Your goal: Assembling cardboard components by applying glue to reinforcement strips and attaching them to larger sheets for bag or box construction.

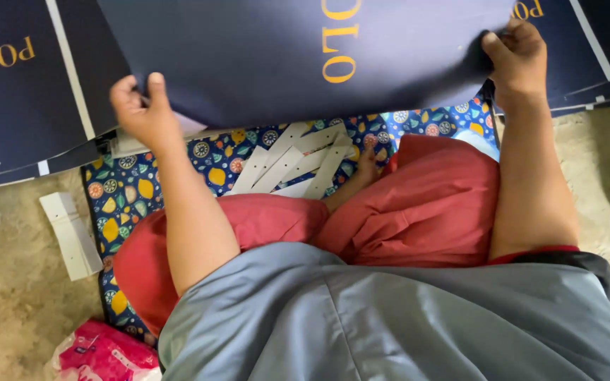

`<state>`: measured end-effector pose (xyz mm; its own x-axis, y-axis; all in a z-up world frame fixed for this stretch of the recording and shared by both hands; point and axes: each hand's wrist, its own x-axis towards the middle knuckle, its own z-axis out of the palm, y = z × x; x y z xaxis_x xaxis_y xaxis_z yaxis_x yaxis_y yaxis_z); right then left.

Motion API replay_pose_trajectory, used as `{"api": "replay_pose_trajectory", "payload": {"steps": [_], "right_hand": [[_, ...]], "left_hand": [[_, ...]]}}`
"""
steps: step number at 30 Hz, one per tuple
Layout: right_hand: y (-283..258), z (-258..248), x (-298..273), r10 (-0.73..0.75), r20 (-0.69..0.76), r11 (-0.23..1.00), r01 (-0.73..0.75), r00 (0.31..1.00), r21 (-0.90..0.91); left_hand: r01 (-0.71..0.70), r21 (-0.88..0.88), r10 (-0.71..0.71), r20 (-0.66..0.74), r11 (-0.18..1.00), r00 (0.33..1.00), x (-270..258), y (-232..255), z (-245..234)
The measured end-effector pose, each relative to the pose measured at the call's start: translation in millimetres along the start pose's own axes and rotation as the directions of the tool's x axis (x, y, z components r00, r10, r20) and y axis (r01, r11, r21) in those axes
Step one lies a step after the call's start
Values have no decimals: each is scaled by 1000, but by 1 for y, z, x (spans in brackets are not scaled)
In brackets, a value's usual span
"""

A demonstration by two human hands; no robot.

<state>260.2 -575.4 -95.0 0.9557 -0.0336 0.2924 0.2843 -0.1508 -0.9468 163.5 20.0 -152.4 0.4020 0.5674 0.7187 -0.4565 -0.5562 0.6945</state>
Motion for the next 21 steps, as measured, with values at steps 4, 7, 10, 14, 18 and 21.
{"api": "replay_pose_trajectory", "payload": {"steps": [4, 7, 10, 14, 18, 21], "right_hand": [[-12, 3, -4, 17, 6, 998, -17, 1000, 64], [-29, 10, -12, 58, 30, 993, -61, 998, 100], [-34, 17, -16, 94, 80, 991, -100, 992, 83], [-20, 23, -11, 169, 78, 986, -168, 983, -14], [-27, 34, -12, 239, 56, 970, -236, 969, -59], [-34, 37, -16, 341, 73, 940, -338, 937, -53]], "left_hand": [[88, 253, -70, -78, 964, 994, 8, 18, -14], [114, 418, -98, -60, 901, 993, 13, 28, -22], [103, 680, -141, 0, 726, 990, 8, 35, -15], [-566, 511, 183, 617, 646, 766, -27, 124, 41], [-659, 168, 158, 901, 733, 404, -104, 175, 98], [-702, 173, 163, 909, 690, 384, -142, 170, 117]]}}
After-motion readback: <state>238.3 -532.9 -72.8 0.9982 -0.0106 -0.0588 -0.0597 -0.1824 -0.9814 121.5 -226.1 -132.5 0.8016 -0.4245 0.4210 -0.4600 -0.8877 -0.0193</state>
